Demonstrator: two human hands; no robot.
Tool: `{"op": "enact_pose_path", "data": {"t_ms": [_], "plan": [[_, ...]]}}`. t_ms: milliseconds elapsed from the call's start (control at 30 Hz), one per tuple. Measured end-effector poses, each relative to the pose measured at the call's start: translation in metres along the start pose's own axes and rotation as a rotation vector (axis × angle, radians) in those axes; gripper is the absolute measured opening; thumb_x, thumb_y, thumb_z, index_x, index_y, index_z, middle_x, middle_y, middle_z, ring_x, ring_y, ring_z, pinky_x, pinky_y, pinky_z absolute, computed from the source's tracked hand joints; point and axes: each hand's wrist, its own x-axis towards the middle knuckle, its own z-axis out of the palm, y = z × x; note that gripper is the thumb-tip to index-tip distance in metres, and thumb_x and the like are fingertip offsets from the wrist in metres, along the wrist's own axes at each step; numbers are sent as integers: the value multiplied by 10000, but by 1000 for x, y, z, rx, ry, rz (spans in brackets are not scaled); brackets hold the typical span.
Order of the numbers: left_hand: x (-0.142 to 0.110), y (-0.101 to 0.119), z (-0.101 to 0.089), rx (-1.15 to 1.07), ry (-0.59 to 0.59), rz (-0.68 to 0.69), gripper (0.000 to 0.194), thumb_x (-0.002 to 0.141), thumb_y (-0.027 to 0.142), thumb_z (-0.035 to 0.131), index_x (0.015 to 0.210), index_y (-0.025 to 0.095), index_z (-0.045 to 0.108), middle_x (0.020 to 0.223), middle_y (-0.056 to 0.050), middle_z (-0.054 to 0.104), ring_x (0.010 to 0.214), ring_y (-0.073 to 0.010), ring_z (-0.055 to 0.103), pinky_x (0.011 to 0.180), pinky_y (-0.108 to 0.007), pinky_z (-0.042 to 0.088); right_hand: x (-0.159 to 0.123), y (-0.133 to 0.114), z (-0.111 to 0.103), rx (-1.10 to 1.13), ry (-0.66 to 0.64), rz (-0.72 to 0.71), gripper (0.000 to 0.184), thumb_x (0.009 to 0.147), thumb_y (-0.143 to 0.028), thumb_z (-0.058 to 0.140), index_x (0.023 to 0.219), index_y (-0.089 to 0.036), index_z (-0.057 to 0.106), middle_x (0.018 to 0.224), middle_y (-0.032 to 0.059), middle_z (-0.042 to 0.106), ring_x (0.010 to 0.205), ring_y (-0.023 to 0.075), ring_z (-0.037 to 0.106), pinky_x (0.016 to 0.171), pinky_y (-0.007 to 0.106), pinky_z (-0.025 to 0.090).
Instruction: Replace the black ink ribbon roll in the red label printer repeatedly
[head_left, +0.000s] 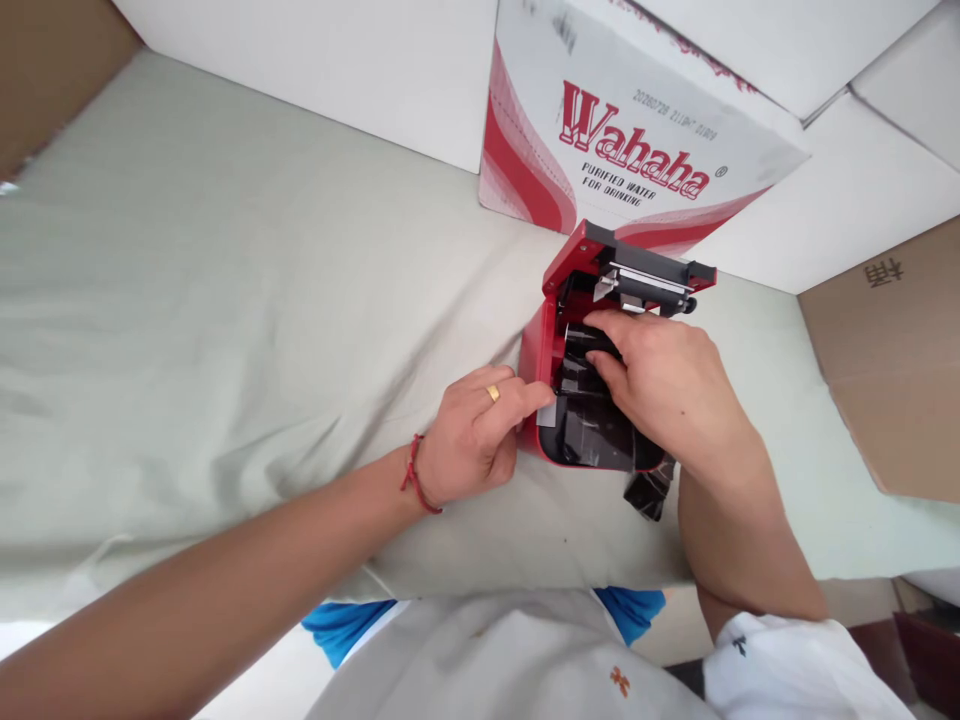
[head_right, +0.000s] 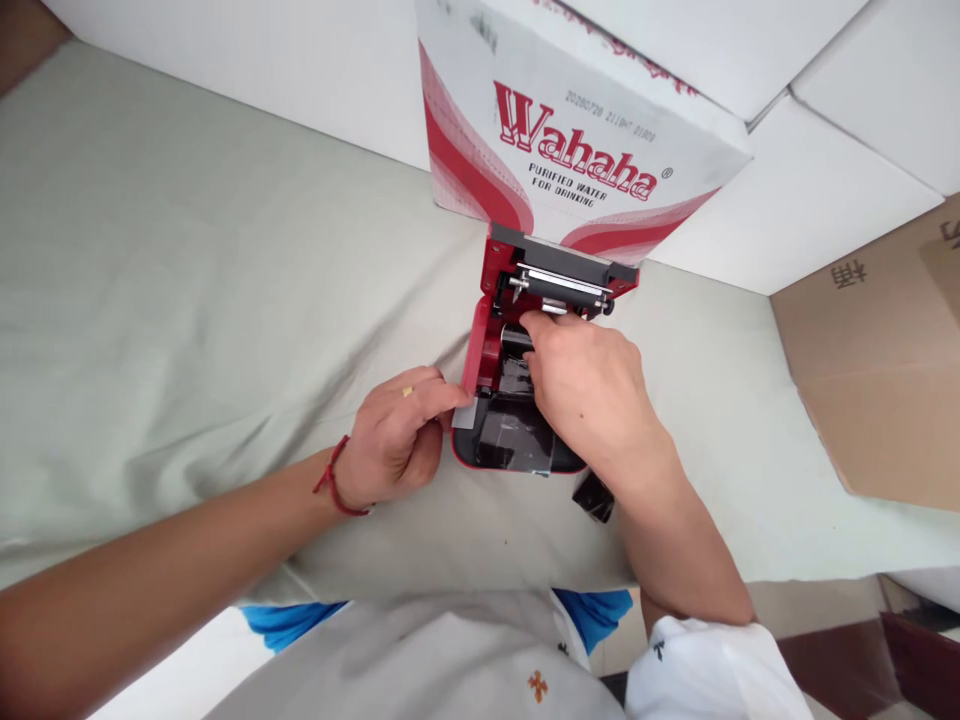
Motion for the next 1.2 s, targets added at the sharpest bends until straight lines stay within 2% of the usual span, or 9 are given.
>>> {"op": "enact_pose_path", "data": {"t_ms": [167,300,433,567,667,733,900,1000,1200], "plan": [[0,0,-1,-11,-4,-1,430,879,-50,415,1181,207,582,704,37,555,608,-153,467,597,-269,393,9,2,10,76,2,26,408,1035,-210,629,1412,-283,766,1195,103,867,993,337,808,775,408,536],[1,0,-2,-15,-16,0,435,879,-53,415,1186,208,582,709,39,559,612,-152,479,601,-264,407,11,9,20,195,71,13,395,1035,-254,665,1413,-281,780,1223,105,869,1058,363,824,884,484,621],[1,0,-2,-5,-11,0,436,873,-51,424,1179,212,587,703,39,552,611,-159,475,599,-272,399,-5,21,26,452,268,-235,307,1075,-249,659,1350,-231,794,1346,101,843,1213,300,811,1037,452,639],[1,0,-2,20,-7,8,417,884,-44,441,1178,212,590,697,36,550,608,-165,457,600,-284,390,-41,28,33,530,505,-448,181,1079,-169,670,1206,-212,791,1264,110,851,1117,230,801,976,399,623],[-1,1,-2,36,-10,10,430,888,-35,446,1203,216,597,696,33,557,609,-170,463,605,-294,396,-66,26,51,469,649,-456,150,1079,-211,679,1201,-208,767,1234,131,816,1053,241,753,922,439,584],[-2,1,-2,53,-17,9,434,893,-32,447,1213,216,603,704,27,569,625,-175,487,613,-298,415,-78,22,68,428,719,-443,215,1110,-269,627,1279,-219,749,1165,112,789,1016,238,727,904,447,573],[0,6,-4,175,12,12,405,926,-23,447,1205,210,626,825,-13,651,764,-183,605,735,-327,532,-85,10,99,459,925,-389,364,1137,-299,514,1404,-241,755,1039,94,739,992,259,651,848,447,591],[0,11,-5,256,76,49,368,958,12,501,1215,206,678,925,-38,687,846,-180,655,796,-347,570,-84,7,103,482,957,-378,391,1121,-288,525,1435,-258,754,998,85,744,963,267,640,836,467,593],[-3,26,-1,196,96,251,304,977,26,659,1101,254,816,896,-16,577,808,-155,567,664,-294,527,-83,8,103,474,939,-378,457,1063,-251,594,1502,-287,717,996,75,762,928,267,654,816,467,579]]}}
